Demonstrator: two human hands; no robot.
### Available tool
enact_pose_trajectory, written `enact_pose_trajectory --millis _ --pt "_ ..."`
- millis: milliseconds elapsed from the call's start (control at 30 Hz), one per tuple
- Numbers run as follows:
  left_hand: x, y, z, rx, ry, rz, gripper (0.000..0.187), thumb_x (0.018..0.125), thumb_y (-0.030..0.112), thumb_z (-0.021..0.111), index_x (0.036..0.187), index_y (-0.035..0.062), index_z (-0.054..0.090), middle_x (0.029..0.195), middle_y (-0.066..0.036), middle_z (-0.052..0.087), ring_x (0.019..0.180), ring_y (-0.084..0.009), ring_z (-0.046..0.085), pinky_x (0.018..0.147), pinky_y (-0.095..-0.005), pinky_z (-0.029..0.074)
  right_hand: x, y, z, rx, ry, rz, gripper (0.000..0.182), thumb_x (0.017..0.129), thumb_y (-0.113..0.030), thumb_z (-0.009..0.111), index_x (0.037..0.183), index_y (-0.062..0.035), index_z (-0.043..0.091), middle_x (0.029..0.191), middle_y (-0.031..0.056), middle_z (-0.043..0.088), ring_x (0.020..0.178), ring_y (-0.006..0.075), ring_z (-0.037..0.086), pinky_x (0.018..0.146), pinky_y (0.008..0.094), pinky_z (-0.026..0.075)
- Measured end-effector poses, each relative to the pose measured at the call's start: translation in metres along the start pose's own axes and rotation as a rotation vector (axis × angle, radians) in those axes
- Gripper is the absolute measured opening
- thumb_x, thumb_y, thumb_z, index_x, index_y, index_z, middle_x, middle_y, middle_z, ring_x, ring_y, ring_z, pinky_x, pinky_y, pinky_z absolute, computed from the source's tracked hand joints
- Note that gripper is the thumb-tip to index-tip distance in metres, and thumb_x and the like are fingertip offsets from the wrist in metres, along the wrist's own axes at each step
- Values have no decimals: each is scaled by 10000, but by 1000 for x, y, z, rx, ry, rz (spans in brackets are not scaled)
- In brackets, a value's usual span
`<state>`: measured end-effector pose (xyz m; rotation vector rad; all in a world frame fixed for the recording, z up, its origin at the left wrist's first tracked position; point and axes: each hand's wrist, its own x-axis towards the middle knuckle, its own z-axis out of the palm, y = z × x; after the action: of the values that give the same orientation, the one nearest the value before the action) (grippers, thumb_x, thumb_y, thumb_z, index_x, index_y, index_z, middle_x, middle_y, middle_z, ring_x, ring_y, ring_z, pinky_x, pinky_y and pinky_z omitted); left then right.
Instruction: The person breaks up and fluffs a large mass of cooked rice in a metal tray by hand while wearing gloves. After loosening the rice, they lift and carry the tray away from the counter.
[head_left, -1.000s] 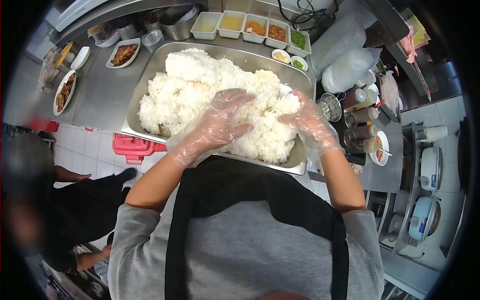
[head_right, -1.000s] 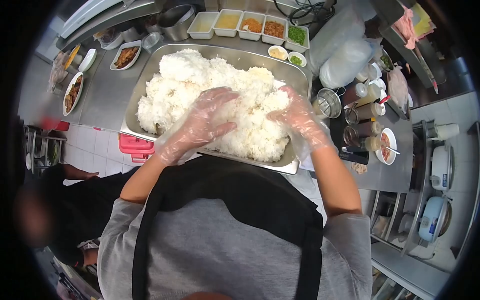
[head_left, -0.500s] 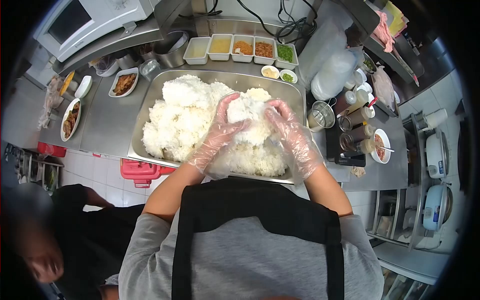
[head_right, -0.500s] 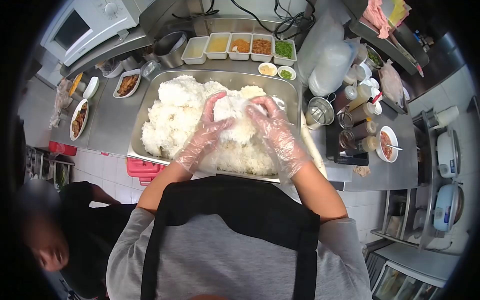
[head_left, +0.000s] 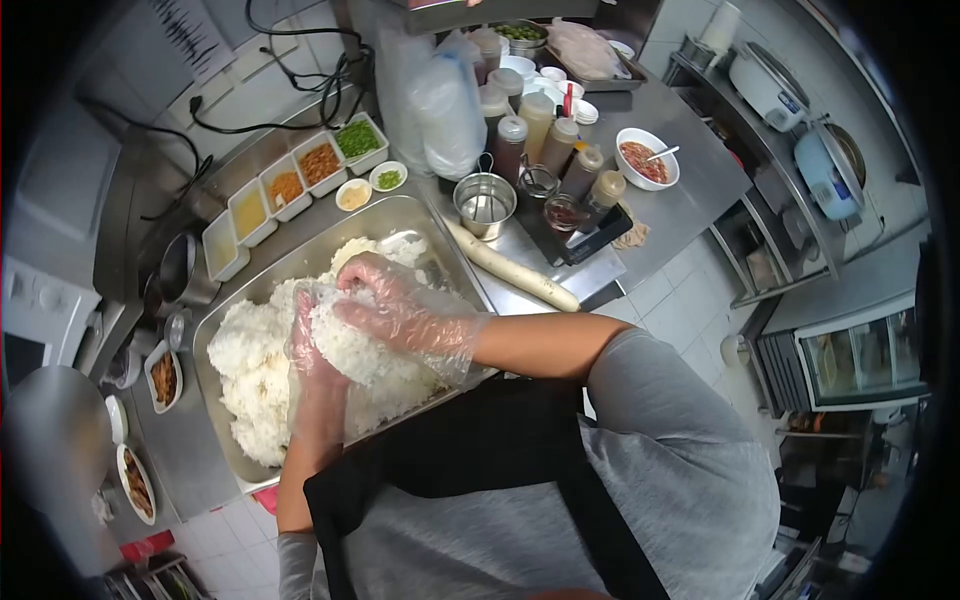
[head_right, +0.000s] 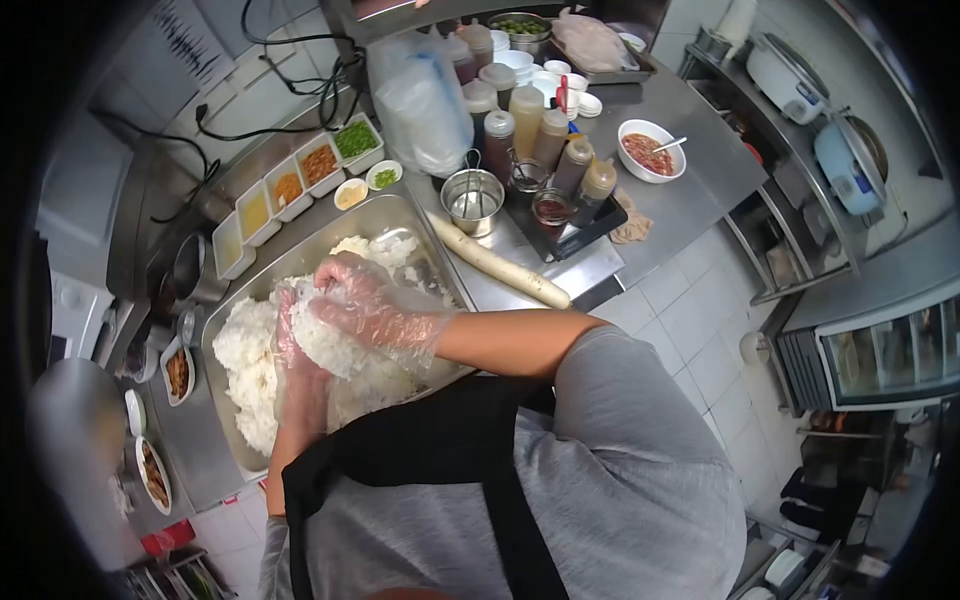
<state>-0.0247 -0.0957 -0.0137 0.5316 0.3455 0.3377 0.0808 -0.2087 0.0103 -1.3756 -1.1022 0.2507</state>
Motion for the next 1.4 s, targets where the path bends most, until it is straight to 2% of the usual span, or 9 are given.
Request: enact_pose_trajectory --millis 167,367,533,667,800,933,967,1200,1400 --pt "9 2 37 159 27 329 645 923 573 418 1415 164 331 1226 -127 504 1092 -269 529 952 -425 443 15 0 -1 39 -50 -51 387 837 -169 570 1204 -64 504 1171 137 518 1076 279 510 951 401 396" --pt "27 16 25 71 -208 357 693 908 605 413 1468 239 233 1266 -80 460 1120 -249 505 911 -394 473 30 16 14 53 -33 -247 506 866 -215 513 1337 -52 426 1369 178 405 1275 341 377 1068 425 294" --pt "15 15 43 146 2 390 677 915 564 450 1478 273 212 1394 -33 381 1181 -219 452 972 -363 419 44 28 25 -106 -38 -441 610 894 -246 539 1409 -13 309 1444 198 322 1322 350 337 1078 424 290" --pt "26 9 36 19 -7 411 687 886 568 510 1437 217 298 1374 -41 403 1201 -195 436 1016 -356 379 56 39 53 965 -192 -5 757 907 -350 585 1463 -72 153 1494 154 263 1272 263 412 1026 368 373" --pt "23 33 21 80 272 173 570 897 502 534 1342 161 429 1311 -44 485 1148 -189 490 1009 -371 385 71 68 42 274 -434 -202 572 942 -281 527 1435 -171 259 1442 81 343 1258 234 436 1016 335 386" --pt "2 79 -26 941 125 382 495 844 384 658 1246 138 505 1326 -48 483 1113 -209 519 997 -416 404 74 7 4 -444 -589 -104 451 941 -280 515 1367 -201 389 1353 94 424 1285 292 403 1043 382 361" --pt "-10 86 -26 804 55 284 565 820 395 688 1281 134 490 1362 -77 456 1192 -254 485 1041 -425 382 68 1 -5 -307 -688 151 489 922 -355 535 1364 -185 410 1376 118 404 1323 320 340 1081 417 312" --pt "-34 43 -25 2033 202 547 795 777 595 634 1380 132 401 1452 -144 348 1370 -312 278 1147 -431 220 22 19 -22 -514 -703 -36 782 804 -498 643 1443 -207 300 1442 207 312 1351 371 277 1105 456 261" --pt "23 30 -67 1198 76 489 576 846 236 668 1355 101 435 1386 -145 429 1352 -319 315 1085 -374 334 18 31 30 -362 -425 35 632 705 -284 782 1258 -137 515 1323 194 446 1208 341 462 1012 415 382"
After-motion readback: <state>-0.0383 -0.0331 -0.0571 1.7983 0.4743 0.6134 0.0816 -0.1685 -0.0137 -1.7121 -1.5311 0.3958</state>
